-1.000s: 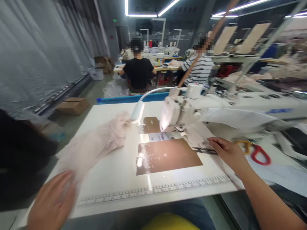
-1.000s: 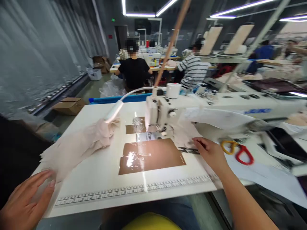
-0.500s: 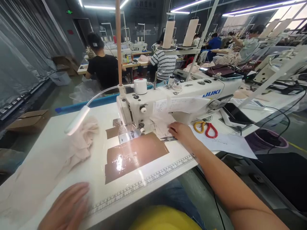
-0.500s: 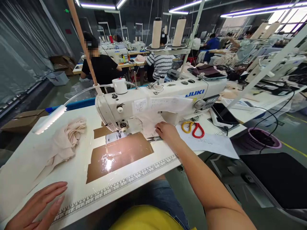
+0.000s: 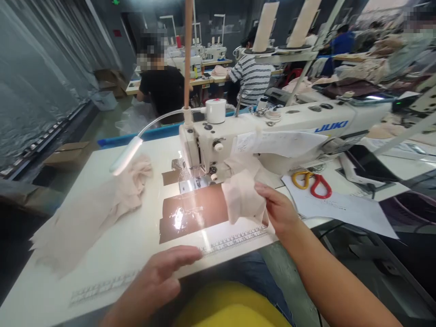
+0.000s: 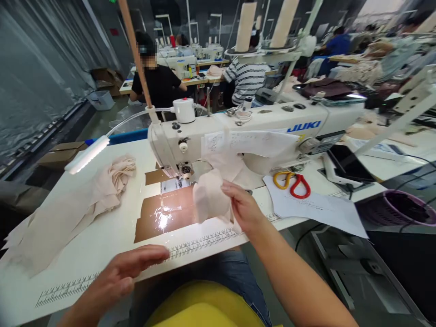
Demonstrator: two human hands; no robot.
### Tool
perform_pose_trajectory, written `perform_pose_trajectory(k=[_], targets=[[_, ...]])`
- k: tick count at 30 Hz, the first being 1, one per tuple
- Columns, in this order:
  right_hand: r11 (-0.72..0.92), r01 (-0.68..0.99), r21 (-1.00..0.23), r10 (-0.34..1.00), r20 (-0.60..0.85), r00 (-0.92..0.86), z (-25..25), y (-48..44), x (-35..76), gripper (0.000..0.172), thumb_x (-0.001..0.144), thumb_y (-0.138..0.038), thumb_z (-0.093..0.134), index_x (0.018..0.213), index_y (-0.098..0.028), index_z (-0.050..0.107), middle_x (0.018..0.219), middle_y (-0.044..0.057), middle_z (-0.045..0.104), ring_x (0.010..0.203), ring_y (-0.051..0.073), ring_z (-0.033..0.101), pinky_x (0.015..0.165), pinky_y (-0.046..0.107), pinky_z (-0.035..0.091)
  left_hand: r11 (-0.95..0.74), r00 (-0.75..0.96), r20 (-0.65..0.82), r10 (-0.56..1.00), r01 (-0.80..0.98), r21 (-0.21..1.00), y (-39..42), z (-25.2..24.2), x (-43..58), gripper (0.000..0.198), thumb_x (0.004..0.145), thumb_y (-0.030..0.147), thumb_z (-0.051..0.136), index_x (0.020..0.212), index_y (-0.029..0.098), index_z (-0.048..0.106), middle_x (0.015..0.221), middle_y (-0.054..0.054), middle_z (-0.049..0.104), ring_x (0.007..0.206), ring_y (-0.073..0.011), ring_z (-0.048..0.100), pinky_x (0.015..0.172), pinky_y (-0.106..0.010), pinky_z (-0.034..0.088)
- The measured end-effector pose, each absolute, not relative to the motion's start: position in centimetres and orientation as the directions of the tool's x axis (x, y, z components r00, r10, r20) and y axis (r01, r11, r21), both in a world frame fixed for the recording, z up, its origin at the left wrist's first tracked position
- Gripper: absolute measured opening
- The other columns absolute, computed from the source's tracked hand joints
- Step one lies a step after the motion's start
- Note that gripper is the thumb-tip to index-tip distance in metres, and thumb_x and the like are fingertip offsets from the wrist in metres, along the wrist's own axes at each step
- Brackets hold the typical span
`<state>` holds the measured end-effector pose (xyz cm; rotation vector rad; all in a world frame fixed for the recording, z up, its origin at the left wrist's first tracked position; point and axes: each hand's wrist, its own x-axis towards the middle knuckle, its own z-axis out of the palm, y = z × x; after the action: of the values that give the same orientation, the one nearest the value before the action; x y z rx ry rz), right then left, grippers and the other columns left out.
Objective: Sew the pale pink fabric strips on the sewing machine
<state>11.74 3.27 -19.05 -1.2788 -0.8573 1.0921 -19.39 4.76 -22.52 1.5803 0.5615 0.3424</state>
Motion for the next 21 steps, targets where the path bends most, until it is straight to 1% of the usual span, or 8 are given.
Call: perform_pose_trajectory(k=[4, 5, 7, 10, 13, 15, 18, 21], targets=[[-0.251, -0.447, -0.858, 0.966, -0.25, -0.062, -19.5, 2.2, 6.4, 0.023, 0.061, -0.041, 0.065, 0.071, -0.02, 0.064, 0.066, 0.002, 0.059, 0.061, 0.016, 0.053, 0.061, 0.03, 0.046, 0.366, 0.964, -0.055, 0.261, -0.045, 0.93, 3.7, -22.9, -14.4, 0.094, 0.064, 0.073, 0.066, 0.142, 0.026, 0.041, 0.149, -0.009, 0.036, 0.139, -0.0363, 0.028, 0.113, -0.052, 0.024], [-0.295, -0.475, -0.829, 0.956, -0.255, -0.148, -19.7, 2.1, 5.5, 0.025, 0.061, -0.041, 0.067, 0.072, -0.019, 0.065, 0.068, 0.002, 0.06, 0.062, 0.016, 0.053, 0.061, 0.028, 0.045, 0.425, 0.954, -0.026, 0.299, -0.108, 0.899, 3.5, -23.2, -13.6, 0.097, 0.061, 0.075, 0.066, 0.14, 0.024, 0.043, 0.146, -0.01, 0.04, 0.137, -0.0372, 0.032, 0.112, -0.051, 0.027], [-0.362, -0.506, -0.783, 0.928, -0.25, -0.277, -20.2, 2.0, 4.5, 0.028, 0.064, -0.041, 0.069, 0.078, -0.017, 0.067, 0.072, 0.003, 0.062, 0.065, 0.015, 0.054, 0.063, 0.026, 0.045, 0.49, 0.84, -0.055, 0.539, -0.26, 0.832, 3.5, -23.6, -12.7, 0.086, 0.068, 0.073, 0.062, 0.136, 0.022, 0.048, 0.137, -0.012, 0.05, 0.13, -0.0358, 0.041, 0.107, -0.049, 0.036], [-0.402, -0.515, -0.757, 0.906, -0.248, -0.343, -21.1, 2.0, 4.3, 0.031, 0.072, -0.041, 0.068, 0.091, -0.017, 0.066, 0.075, 0.003, 0.063, 0.066, 0.013, 0.055, 0.064, 0.024, 0.044, 0.453, 0.57, -0.152, 0.807, -0.435, 0.778, 4.4, -23.4, -13.0, 0.071, 0.076, 0.051, 0.067, 0.137, 0.024, 0.044, 0.124, -0.01, 0.059, 0.121, -0.0304, 0.051, 0.1, -0.043, 0.046], [-0.388, -0.53, -0.753, 0.92, -0.286, -0.268, -21.9, 1.7, 4.6, 0.027, 0.076, -0.042, 0.068, 0.089, -0.018, 0.064, 0.065, -0.002, 0.056, 0.054, 0.008, 0.049, 0.054, 0.02, 0.041, 0.36, 0.348, -0.212, 0.913, -0.444, 0.821, 5.8, -22.0, -14.1, 0.072, 0.075, 0.028, 0.072, 0.139, 0.024, 0.039, 0.118, -0.006, 0.061, 0.113, -0.0229, 0.057, 0.093, -0.031, 0.05], [-0.386, -0.544, -0.745, 0.922, -0.301, -0.243, -22.3, 1.4, 4.5, 0.028, 0.077, -0.044, 0.069, 0.088, -0.019, 0.062, 0.059, -0.005, 0.051, 0.049, 0.006, 0.046, 0.049, 0.017, 0.04, 0.285, 0.252, -0.196, 0.948, -0.391, 0.875, 7.0, -20.9, -14.5, 0.068, 0.075, 0.025, 0.073, 0.136, 0.022, 0.043, 0.114, -0.006, 0.063, 0.106, -0.0208, 0.06, 0.087, -0.027, 0.052], [-0.388, -0.528, -0.756, 0.92, -0.285, -0.268, -22.8, 1.0, 4.2, 0.035, 0.08, -0.047, 0.066, 0.102, -0.021, 0.058, 0.064, -0.005, 0.055, 0.053, 0.008, 0.054, 0.052, 0.02, 0.047, 0.148, 0.26, -0.079, 0.962, -0.257, 0.955, 9.9, -19.8, -14.5, 0.056, 0.075, 0.028, 0.072, 0.127, 0.017, 0.052, 0.111, -0.008, 0.064, 0.099, -0.0225, 0.062, 0.08, -0.029, 0.054], [-0.411, -0.376, -0.831, 0.903, -0.315, -0.291, -23.0, 0.6, 4.2, 0.039, 0.082, -0.049, 0.063, 0.107, -0.021, 0.054, 0.087, 0.002, 0.063, 0.067, 0.013, 0.063, 0.056, 0.023, 0.051, 0.026, 0.42, -0.005, 0.908, -0.045, 0.999, 13.9, -19.8, -14.8, 0.048, 0.07, 0.029, 0.076, 0.113, 0.012, 0.06, 0.105, -0.011, 0.066, 0.095, -0.0252, 0.063, 0.08, -0.034, 0.054]])
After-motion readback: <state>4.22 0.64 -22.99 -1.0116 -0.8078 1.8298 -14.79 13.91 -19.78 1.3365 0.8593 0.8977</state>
